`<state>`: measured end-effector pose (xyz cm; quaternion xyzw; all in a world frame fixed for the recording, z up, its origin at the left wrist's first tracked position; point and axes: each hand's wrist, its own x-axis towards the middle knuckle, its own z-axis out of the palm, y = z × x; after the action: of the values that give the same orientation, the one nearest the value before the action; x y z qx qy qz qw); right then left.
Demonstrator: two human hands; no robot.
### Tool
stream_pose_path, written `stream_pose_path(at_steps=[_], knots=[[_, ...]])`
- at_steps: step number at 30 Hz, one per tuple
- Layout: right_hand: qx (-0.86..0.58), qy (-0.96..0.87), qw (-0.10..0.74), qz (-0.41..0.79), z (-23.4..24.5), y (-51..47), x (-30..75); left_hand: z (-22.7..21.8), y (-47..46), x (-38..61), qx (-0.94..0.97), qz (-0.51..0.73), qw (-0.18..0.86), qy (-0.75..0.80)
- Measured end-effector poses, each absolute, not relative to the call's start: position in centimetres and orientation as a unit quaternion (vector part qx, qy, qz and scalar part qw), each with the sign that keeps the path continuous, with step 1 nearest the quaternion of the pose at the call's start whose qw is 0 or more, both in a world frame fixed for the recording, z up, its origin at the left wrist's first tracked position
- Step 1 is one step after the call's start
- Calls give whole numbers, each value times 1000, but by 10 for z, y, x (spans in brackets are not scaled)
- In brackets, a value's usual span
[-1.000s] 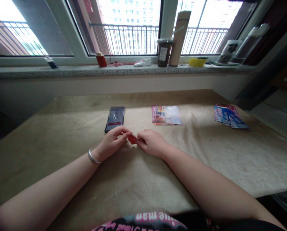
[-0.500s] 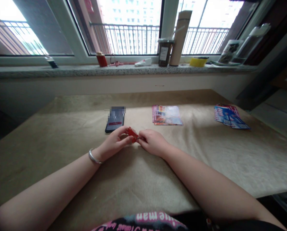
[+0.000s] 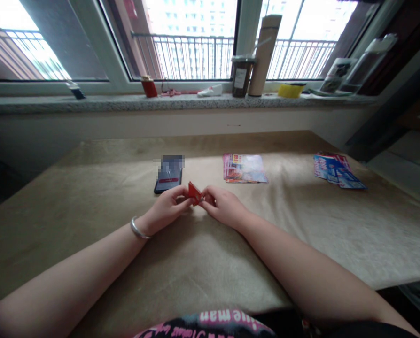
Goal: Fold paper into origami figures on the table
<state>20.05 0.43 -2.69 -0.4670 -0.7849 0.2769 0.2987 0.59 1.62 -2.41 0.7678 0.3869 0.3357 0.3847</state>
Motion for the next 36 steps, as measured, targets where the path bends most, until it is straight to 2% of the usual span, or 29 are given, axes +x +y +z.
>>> stream_pose_path(at_steps=[3, 11, 19, 26, 32, 36], knots=[[-483, -770, 342, 238, -28, 1, 198, -24, 16, 7, 752, 343, 404, 393], [-433, -793, 344, 256, -25, 1, 198, -25, 16, 9, 716, 369, 482, 345], [-420, -793, 329, 294, -26, 4, 200, -27, 17, 8, 739, 348, 469, 335], [-404, -784, 331, 335, -22, 2, 198, -29, 17, 8, 690, 400, 495, 346], [-398, -774, 338, 360, -25, 3, 199, -28, 20, 7, 725, 390, 460, 332], [-414, -764, 336, 363, -24, 2, 198, -25, 18, 8, 720, 379, 492, 308]])
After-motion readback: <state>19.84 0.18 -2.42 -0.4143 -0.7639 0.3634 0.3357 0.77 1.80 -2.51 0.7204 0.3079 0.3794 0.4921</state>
